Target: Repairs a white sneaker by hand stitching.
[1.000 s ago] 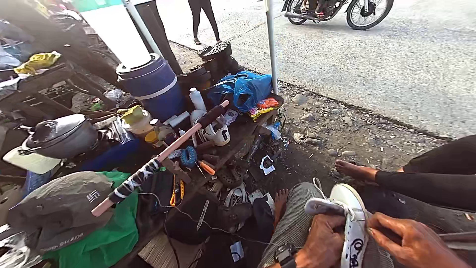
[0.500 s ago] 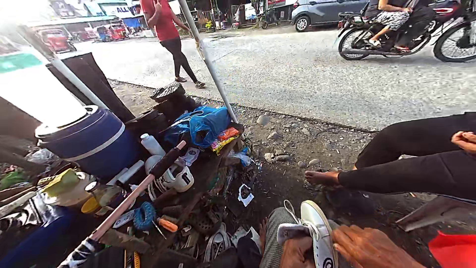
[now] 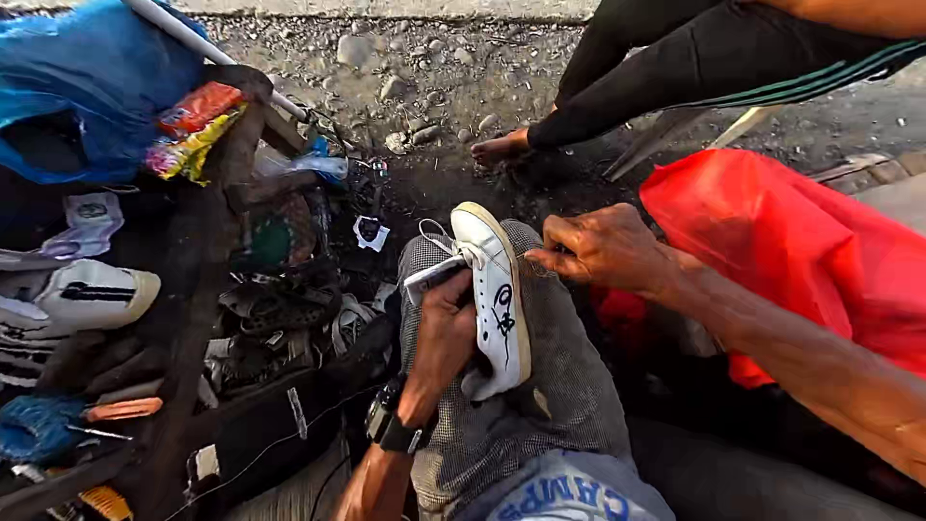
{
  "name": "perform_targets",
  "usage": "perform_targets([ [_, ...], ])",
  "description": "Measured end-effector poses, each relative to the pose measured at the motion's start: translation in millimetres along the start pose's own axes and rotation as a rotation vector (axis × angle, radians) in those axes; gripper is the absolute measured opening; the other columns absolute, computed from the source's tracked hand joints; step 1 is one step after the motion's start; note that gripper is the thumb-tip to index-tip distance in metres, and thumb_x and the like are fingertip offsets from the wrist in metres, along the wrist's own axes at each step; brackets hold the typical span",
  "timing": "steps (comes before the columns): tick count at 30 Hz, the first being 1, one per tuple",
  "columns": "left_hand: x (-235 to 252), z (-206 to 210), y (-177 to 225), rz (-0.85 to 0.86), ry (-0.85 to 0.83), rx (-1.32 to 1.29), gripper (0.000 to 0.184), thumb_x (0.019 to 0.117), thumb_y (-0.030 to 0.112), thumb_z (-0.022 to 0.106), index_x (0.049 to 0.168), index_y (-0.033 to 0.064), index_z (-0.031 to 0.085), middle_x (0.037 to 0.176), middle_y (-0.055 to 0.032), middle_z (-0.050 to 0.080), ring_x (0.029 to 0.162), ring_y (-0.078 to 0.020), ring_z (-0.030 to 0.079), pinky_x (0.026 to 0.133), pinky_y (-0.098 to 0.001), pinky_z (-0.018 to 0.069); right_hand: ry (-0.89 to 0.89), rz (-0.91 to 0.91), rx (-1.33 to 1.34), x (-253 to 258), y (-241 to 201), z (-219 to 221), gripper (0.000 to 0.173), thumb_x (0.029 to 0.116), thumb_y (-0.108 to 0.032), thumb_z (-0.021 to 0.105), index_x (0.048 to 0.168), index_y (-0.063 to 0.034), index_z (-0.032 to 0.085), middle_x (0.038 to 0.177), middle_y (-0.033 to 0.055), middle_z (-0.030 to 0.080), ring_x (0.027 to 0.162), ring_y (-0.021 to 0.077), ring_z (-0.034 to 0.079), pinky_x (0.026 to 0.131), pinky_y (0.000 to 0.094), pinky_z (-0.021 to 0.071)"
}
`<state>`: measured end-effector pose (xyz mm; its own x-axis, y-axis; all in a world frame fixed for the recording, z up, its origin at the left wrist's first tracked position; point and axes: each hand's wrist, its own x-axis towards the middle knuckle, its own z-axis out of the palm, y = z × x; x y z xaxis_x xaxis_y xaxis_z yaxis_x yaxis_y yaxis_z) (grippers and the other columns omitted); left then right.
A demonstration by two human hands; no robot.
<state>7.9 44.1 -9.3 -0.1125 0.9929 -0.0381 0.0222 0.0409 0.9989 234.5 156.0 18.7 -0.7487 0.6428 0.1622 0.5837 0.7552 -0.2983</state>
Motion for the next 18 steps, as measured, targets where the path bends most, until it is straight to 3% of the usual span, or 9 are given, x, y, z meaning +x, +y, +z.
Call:
perform_targets([
  [5, -3, -1, -9, 0.066, -0.002, 0.163, 0.013, 0.0956, 0.006, 0.062, 0.098, 0.0059, 0.075, 0.088, 0.0027, 0.075, 0.083, -0.0031, 0.071, 0.079, -0.0239, 0.0604, 0.062, 0.187, 0.046, -29, 10, 3, 0.045, 0.0990, -0.053, 0.055, 0.082, -0.0131, 0.066, 0.056, 0.0006, 0.055, 0.050, 0.0191, 0.057, 0.045, 0.0410, 0.0423],
  [9, -4, 2, -13, 0.110, 0.040, 0.195, 0.014, 0.0948, 0.006, 0.061, 0.094, 0.0049, 0.074, 0.086, 0.0032, 0.074, 0.080, -0.0020, 0.070, 0.077, -0.0228, 0.0599, -0.054, 0.381, 0.509, -34, -11, 22, 0.051, 0.0995, -0.060, 0.054, 0.086, -0.0121, 0.066, 0.062, -0.0021, 0.052, 0.057, 0.0116, 0.052, 0.055, 0.0369, 0.0421],
  [11, -4, 1, -13, 0.114, 0.035, 0.177, 0.013, 0.0953, 0.005, 0.061, 0.095, 0.0041, 0.074, 0.086, 0.0030, 0.074, 0.081, -0.0022, 0.070, 0.077, -0.0226, 0.0600, 0.007, 0.440, 0.708, -37, -20, 30, 0.048, 0.0961, -0.058, 0.062, 0.083, -0.0117, 0.063, 0.066, -0.0047, 0.052, 0.061, 0.0059, 0.049, 0.058, 0.0303, 0.0411],
  [14, -5, -4, -13, 0.116, -0.008, 0.144, 0.013, 0.0953, 0.004, 0.060, 0.098, 0.0039, 0.073, 0.088, 0.0033, 0.074, 0.081, -0.0028, 0.070, 0.078, -0.0225, 0.0601, 0.281, 0.378, 0.774, -40, -29, 44, 0.030, 0.0966, -0.037, 0.070, 0.095, -0.0079, 0.069, 0.087, -0.0011, 0.067, 0.073, 0.0011, 0.058, 0.064, 0.0200, 0.0488],
  [16, -6, -6, -12, 0.123, -0.029, 0.132, 0.014, 0.0951, 0.003, 0.060, 0.100, 0.0037, 0.073, 0.089, 0.0031, 0.074, 0.083, -0.0031, 0.070, 0.078, -0.0223, 0.0602, 0.394, 0.271, 0.606, -36, -30, 55, 0.025, 0.0965, -0.028, 0.070, 0.109, -0.0058, 0.073, 0.102, 0.0052, 0.071, 0.079, 0.0055, 0.063, 0.067, 0.0231, 0.0539],
  [18, -6, -7, -12, 0.131, -0.043, 0.133, 0.014, 0.0952, 0.003, 0.061, 0.101, 0.0033, 0.073, 0.091, 0.0027, 0.075, 0.084, -0.0035, 0.071, 0.080, -0.0223, 0.0604, 0.435, 0.168, 0.443, -26, -30, 64, 0.022, 0.0972, -0.024, 0.069, 0.111, -0.0079, 0.076, 0.108, 0.0075, 0.071, 0.087, 0.0103, 0.069, 0.068, 0.0275, 0.0583],
])
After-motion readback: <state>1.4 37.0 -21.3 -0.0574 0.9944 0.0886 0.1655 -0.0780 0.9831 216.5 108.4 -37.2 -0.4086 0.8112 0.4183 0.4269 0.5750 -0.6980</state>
